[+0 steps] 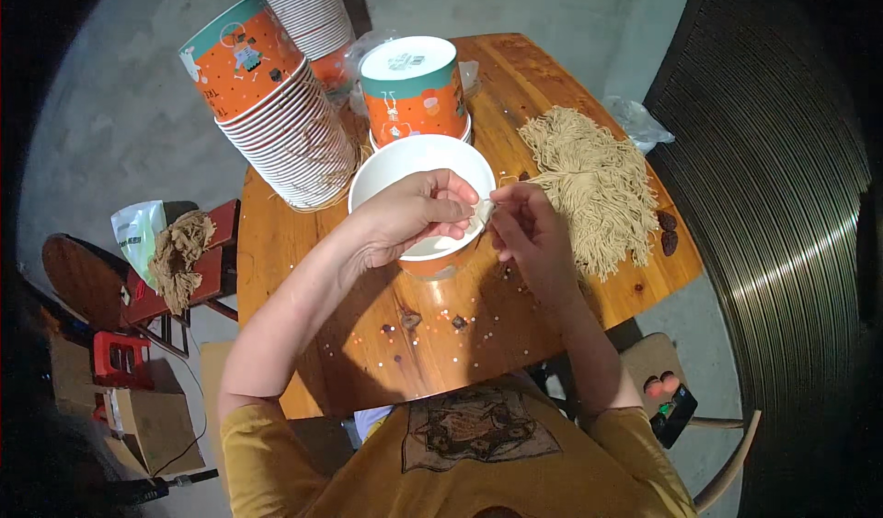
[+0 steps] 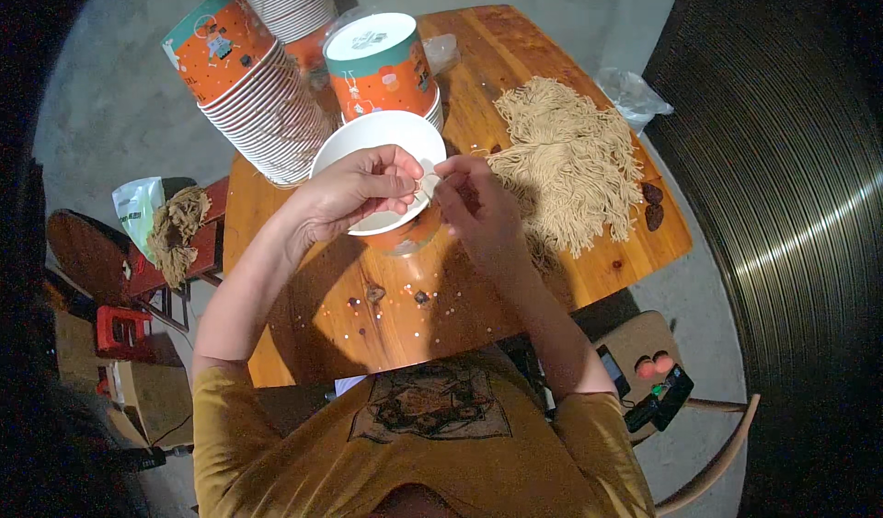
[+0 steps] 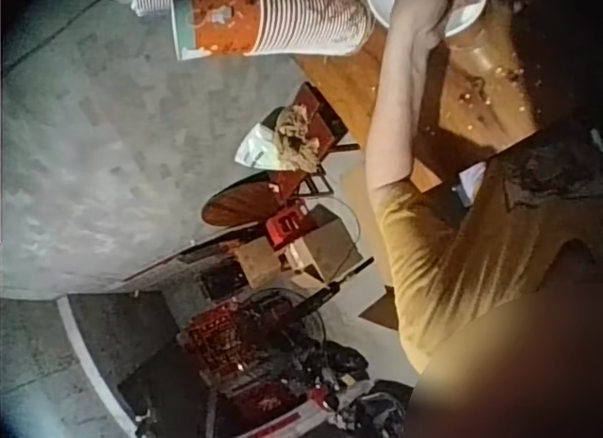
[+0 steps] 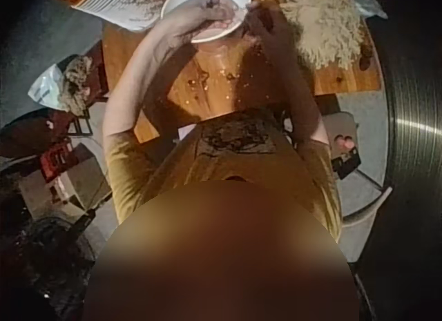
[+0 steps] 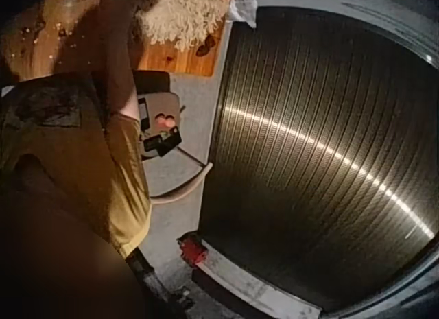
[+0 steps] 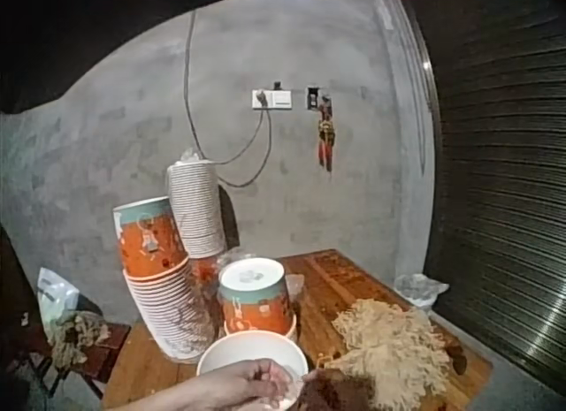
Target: Attaching string handles to paper buckets by threading and knotting.
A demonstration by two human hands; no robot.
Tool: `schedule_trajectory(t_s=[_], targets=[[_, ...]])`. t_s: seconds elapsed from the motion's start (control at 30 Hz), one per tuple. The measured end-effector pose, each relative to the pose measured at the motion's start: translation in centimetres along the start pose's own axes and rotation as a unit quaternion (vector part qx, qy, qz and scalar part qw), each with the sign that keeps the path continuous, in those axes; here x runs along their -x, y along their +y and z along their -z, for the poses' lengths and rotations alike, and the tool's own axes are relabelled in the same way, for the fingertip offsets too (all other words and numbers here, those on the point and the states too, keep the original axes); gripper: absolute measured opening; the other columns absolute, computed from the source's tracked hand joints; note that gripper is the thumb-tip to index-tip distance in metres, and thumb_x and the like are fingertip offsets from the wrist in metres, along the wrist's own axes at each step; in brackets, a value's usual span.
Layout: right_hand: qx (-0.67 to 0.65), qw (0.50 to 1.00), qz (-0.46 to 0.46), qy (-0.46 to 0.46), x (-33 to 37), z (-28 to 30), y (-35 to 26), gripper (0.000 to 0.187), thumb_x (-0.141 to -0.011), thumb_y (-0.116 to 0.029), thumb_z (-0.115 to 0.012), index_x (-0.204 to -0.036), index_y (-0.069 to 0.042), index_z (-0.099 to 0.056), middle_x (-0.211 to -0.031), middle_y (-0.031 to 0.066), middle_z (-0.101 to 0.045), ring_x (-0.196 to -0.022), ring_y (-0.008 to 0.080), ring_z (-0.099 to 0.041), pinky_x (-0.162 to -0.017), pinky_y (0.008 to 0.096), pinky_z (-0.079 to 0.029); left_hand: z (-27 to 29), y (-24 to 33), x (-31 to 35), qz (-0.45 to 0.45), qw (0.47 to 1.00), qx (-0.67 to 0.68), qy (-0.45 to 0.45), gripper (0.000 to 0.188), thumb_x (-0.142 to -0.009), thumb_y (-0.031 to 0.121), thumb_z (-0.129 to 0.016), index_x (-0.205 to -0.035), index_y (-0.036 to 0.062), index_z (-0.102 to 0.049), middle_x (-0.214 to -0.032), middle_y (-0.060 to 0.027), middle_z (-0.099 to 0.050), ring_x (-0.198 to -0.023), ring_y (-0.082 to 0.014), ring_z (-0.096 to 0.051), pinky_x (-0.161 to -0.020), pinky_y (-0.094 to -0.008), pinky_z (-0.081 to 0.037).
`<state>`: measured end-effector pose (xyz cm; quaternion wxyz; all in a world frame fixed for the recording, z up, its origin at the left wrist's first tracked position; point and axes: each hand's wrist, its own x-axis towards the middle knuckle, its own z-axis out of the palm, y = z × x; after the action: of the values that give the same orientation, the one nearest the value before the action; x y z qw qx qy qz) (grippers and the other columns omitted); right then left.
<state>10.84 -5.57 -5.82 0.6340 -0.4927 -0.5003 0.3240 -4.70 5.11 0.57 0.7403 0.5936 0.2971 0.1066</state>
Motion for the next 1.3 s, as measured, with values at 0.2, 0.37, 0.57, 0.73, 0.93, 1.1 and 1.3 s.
schedule_trajectory(t_s=[0.2, 0.37, 0.57, 0.73, 0.93, 1.1, 1.3], targets=[[0.135, 0.991, 0.017, -0.01, -0.4, 0.1, -1.5, 0.019, -0.087, -0.017, -0.063, -0.096, -0.002, -0.058, -0.07, 0.0024, -0.055, -0.061, 0.0097, -0.051, -0.056, 0.026, -0.043, -0.1, -0.3, 0.0, -0.034, 0.999, -0.017, -0.01, 0.018, -0.084, -0.003, -0.054, -0.102, 0.0001, -0.052, -0.088, -0.0049, -0.055, -0.076, -0.0107, -0.056, -0.071, -0.0207, -0.049], [0.193, 0.98, 0.055, -0.003, -0.5, -0.2, -1.2, 0.02, -0.084, -0.019, -0.066, -0.089, -0.002, -0.06, -0.069, 0.0059, -0.056, -0.061, 0.0124, -0.052, -0.057, 0.027, -0.043, -0.8, -0.5, 0.3, -0.114, 0.986, -0.119, 0.009, 0.02, -0.082, -0.006, -0.05, -0.102, 0.0001, -0.05, -0.087, -0.0045, -0.054, -0.078, -0.0109, -0.054, -0.075, -0.0237, -0.047], [0.2, 0.98, 0.026, -0.002, -0.4, -0.1, -1.2, 0.018, -0.082, -0.017, -0.066, -0.088, -0.001, -0.06, -0.071, 0.0077, -0.057, -0.061, 0.0139, -0.053, -0.057, 0.0291, -0.044, -0.7, -1.0, 0.6, -0.143, 0.978, -0.152, 0.025, 0.024, -0.083, -0.003, -0.049, -0.107, -0.0006, -0.051, -0.087, -0.0033, -0.054, -0.079, -0.0104, -0.053, -0.074, -0.0225, -0.045], [0.205, 0.978, 0.038, -0.002, -0.4, -0.3, -1.2, 0.018, -0.082, -0.018, -0.066, -0.088, -0.001, -0.06, -0.071, 0.0082, -0.056, -0.061, 0.015, -0.053, -0.058, 0.0301, -0.044, -1.0, -0.1, 1.2, -0.124, 0.956, -0.263, 0.044, 0.019, -0.084, 0.001, -0.053, -0.102, -0.001, -0.056, -0.09, -0.0037, -0.054, -0.079, -0.0115, -0.052, -0.074, -0.0243, -0.045], [0.205, 0.977, 0.052, 0.006, -0.4, -0.4, -1.0, 0.017, -0.083, -0.019, -0.066, -0.086, -0.003, -0.06, -0.069, 0.0077, -0.055, -0.059, 0.0149, -0.053, -0.056, 0.0299, -0.044, -0.9, -0.9, 0.8, -0.18, 0.902, -0.382, 0.095, 0.012, -0.083, 0.006, -0.058, -0.094, 0.0002, -0.058, -0.09, -0.0105, -0.052, -0.08, -0.0213, -0.055, -0.075, -0.0319, -0.045], [0.214, 0.975, 0.055, 0.01, -0.5, -0.5, -1.1, 0.019, -0.082, -0.019, -0.068, -0.085, -0.003, -0.06, -0.069, 0.0074, -0.055, -0.057, 0.0151, -0.052, -0.054, 0.0292, -0.043, -1.9, -1.4, 1.2, -0.282, 0.84, -0.438, 0.155, 0.008, -0.084, 0.007, -0.057, -0.089, 0.001, -0.057, -0.091, -0.0149, -0.05, -0.084, -0.0315, -0.055, -0.077, -0.0368, -0.044], [0.212, 0.976, 0.057, 0.009, -0.4, -0.5, -1.2, 0.018, -0.083, -0.019, -0.067, -0.086, -0.002, -0.06, -0.069, 0.0082, -0.055, -0.057, 0.0161, -0.052, -0.054, 0.0301, -0.043, -2.5, -1.1, 1.3, -0.211, 0.87, -0.407, 0.181, 0.007, -0.086, 0.007, -0.054, -0.088, 0.0008, -0.057, -0.082, -0.0141, -0.057, -0.076, -0.0278, -0.058, -0.07, -0.0362, -0.046]])
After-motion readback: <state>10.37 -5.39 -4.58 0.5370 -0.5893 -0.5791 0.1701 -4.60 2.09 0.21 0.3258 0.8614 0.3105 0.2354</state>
